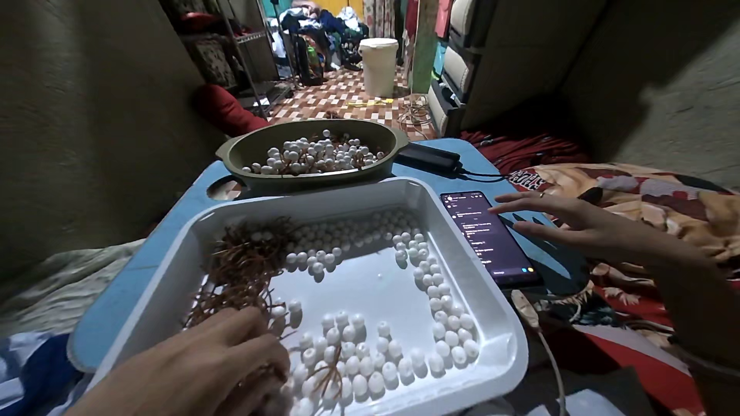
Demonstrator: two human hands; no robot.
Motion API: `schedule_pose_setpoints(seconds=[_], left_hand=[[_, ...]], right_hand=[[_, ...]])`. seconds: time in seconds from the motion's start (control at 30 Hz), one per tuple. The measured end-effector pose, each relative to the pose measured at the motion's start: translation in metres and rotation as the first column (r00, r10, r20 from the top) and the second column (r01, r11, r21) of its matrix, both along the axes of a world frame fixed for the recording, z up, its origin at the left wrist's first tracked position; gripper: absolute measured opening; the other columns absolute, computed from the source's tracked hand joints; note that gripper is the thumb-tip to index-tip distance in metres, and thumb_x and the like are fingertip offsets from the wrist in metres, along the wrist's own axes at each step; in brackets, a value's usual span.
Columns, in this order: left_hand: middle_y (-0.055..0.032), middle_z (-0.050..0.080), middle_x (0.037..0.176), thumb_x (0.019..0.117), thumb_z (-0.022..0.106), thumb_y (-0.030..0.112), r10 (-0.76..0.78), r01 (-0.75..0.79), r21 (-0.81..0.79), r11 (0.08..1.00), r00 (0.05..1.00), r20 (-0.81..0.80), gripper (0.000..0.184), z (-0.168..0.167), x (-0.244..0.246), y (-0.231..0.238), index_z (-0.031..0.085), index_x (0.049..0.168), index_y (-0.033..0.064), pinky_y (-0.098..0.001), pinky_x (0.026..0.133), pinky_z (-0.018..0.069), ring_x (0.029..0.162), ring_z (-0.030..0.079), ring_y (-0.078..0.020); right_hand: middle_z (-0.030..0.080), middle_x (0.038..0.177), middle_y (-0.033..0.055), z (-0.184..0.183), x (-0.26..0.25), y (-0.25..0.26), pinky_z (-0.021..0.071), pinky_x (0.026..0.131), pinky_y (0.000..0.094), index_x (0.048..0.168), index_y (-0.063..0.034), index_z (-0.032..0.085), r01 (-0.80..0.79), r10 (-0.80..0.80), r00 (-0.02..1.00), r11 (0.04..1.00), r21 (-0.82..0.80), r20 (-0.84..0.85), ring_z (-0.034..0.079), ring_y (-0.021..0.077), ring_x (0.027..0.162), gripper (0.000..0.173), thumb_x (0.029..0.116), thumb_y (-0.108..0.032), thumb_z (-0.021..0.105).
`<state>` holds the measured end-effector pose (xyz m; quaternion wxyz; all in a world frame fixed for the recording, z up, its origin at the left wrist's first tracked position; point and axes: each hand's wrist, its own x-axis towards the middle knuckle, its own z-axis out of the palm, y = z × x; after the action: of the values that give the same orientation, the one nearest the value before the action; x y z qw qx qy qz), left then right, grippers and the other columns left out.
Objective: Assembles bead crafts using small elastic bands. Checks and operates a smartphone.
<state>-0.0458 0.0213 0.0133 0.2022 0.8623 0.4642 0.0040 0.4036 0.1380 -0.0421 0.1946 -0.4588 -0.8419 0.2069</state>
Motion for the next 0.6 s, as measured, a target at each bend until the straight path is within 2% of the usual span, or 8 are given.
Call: schedule_pose_setpoints(seconds=[0.07, 0.13, 0.17, 0.27, 0.43, 0.6], left_hand=[[-0.0314, 0.067, 0.108, 0.0999, 0.064, 0.010, -0.018, 0.018, 0.013, 1.000, 1.000, 0.011, 0.020, 0.003, 0.002, -0.001, 0.073, 0.111, -0.0041, -0.0615, 0.080, 0.0547, 0.098, 0.067, -0.0499], [-0.0313, 0.067, 0.108, 0.1009, 0.063, 0.010, -0.043, 0.042, 0.030, 0.999, 0.999, 0.025, 0.021, 0.004, 0.003, -0.002, 0.072, 0.112, -0.0050, -0.0602, 0.080, 0.0553, 0.097, 0.067, -0.0491], [-0.0311, 0.067, 0.108, 0.1013, 0.062, 0.010, -0.052, 0.050, 0.041, 0.998, 0.998, 0.032, 0.022, 0.004, 0.003, -0.003, 0.072, 0.113, -0.0052, -0.0597, 0.080, 0.0555, 0.097, 0.068, -0.0487], [-0.0314, 0.067, 0.108, 0.1018, 0.060, 0.009, -0.061, 0.057, 0.071, 0.996, 0.997, 0.047, 0.022, 0.004, 0.004, -0.003, 0.072, 0.113, -0.0061, -0.0591, 0.080, 0.0558, 0.096, 0.068, -0.0486], [-0.0307, 0.068, 0.106, 0.1031, 0.059, 0.010, -0.040, 0.034, 0.103, 0.994, 0.998, 0.057, 0.023, 0.003, 0.005, -0.004, 0.071, 0.114, -0.0063, -0.0596, 0.079, 0.0562, 0.095, 0.069, -0.0479], [-0.0306, 0.069, 0.104, 0.1043, 0.056, 0.010, -0.042, 0.037, 0.109, 0.993, 0.998, 0.044, 0.024, 0.004, 0.006, -0.004, 0.070, 0.115, -0.0065, -0.0606, 0.077, 0.0559, 0.092, 0.070, -0.0480]], right_hand=[[0.058, 0.143, 0.0147, 0.001, -0.004, -0.002, 0.0476, 0.102, 0.0517, 0.134, -0.0140, 0.067, 0.015, -0.019, 0.998, 0.998, 0.065, 0.057, 0.056, 0.0315, 0.130, 0.037, 0.1011, -0.028, 0.057], [0.058, 0.141, 0.0184, 0.000, -0.009, -0.004, 0.0484, 0.098, 0.0572, 0.132, -0.0138, 0.069, 0.012, -0.025, 0.995, 0.991, 0.134, 0.093, 0.057, 0.0372, 0.126, 0.036, 0.0997, -0.028, 0.059], [0.058, 0.141, 0.0176, -0.001, -0.011, -0.006, 0.0490, 0.097, 0.0576, 0.131, -0.0148, 0.069, 0.005, -0.022, 0.994, 0.987, 0.159, 0.107, 0.058, 0.0373, 0.125, 0.036, 0.0990, -0.027, 0.060], [0.057, 0.141, 0.0177, 0.001, -0.017, -0.010, 0.0493, 0.096, 0.0569, 0.131, -0.0149, 0.069, -0.009, -0.012, 0.993, 0.984, 0.177, 0.120, 0.058, 0.0370, 0.124, 0.035, 0.0982, -0.025, 0.061], [0.059, 0.140, 0.0160, 0.005, -0.019, -0.014, 0.0482, 0.100, 0.0547, 0.133, -0.0121, 0.067, -0.020, -0.003, 0.994, 0.979, 0.203, 0.109, 0.057, 0.0355, 0.127, 0.040, 0.0982, -0.029, 0.059], [0.061, 0.140, 0.0098, 0.001, -0.012, -0.005, 0.0459, 0.107, 0.0499, 0.139, -0.0096, 0.062, -0.069, 0.057, 0.995, 0.986, 0.153, 0.084, 0.057, 0.0268, 0.130, 0.045, 0.0983, -0.030, 0.059]])
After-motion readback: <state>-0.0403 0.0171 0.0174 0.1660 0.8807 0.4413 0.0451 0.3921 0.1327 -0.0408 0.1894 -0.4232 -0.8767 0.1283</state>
